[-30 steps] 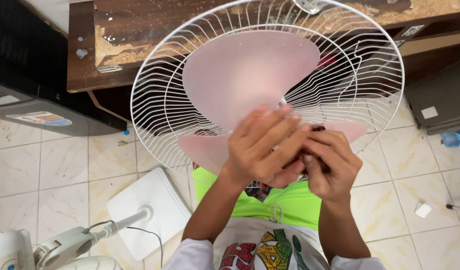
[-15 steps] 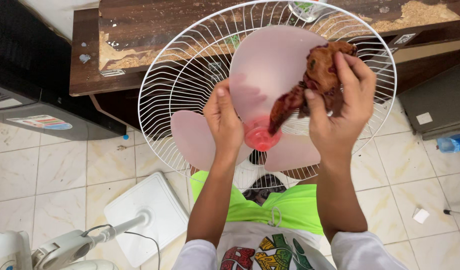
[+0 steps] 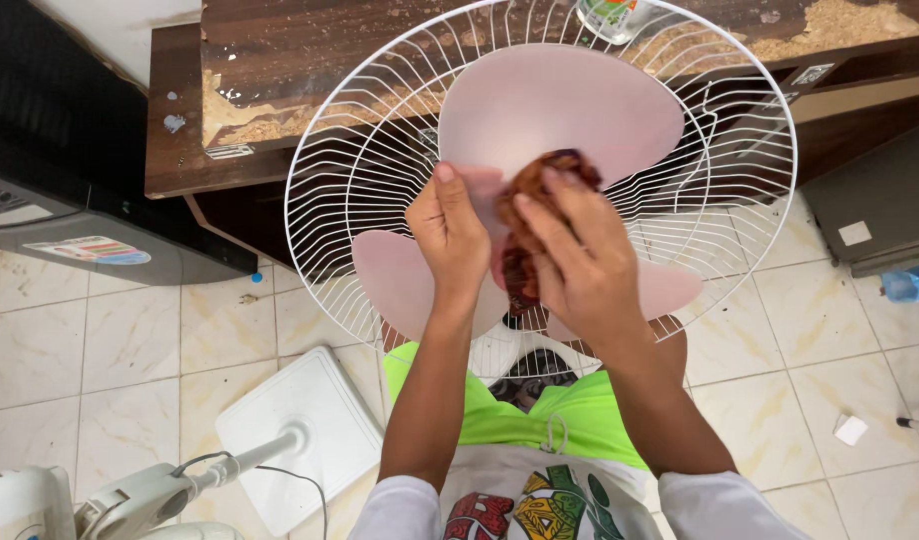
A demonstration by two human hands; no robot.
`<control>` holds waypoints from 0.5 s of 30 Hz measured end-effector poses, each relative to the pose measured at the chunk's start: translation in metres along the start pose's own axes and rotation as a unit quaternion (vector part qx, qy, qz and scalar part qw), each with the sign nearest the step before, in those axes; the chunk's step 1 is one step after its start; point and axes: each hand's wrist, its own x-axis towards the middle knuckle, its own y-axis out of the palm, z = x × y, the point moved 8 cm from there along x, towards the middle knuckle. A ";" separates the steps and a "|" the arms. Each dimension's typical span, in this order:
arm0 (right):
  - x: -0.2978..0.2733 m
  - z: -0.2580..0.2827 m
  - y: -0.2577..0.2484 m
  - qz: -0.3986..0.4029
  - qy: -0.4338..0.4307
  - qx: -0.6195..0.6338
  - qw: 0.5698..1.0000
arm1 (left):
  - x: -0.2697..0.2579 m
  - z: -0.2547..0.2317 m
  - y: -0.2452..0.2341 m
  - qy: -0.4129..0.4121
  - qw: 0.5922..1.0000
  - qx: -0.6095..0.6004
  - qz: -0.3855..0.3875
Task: The person wipes the blades and central hub of a standing fan with a patterned cloth. They spray the cloth with a cleaning solution from a spray bottle and continue wiping each blade and the hub area.
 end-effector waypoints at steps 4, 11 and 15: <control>0.001 -0.029 -0.023 -0.067 0.102 0.018 0.992 | 0.002 -0.012 0.015 0.006 0.997 -0.055 0.062; 0.036 -0.019 0.003 -0.038 -0.045 0.075 0.995 | 0.003 -0.029 0.027 0.115 0.984 0.098 0.097; 0.002 -0.001 0.020 0.052 -0.031 0.008 0.998 | 0.009 -0.013 0.016 0.030 0.998 0.008 0.062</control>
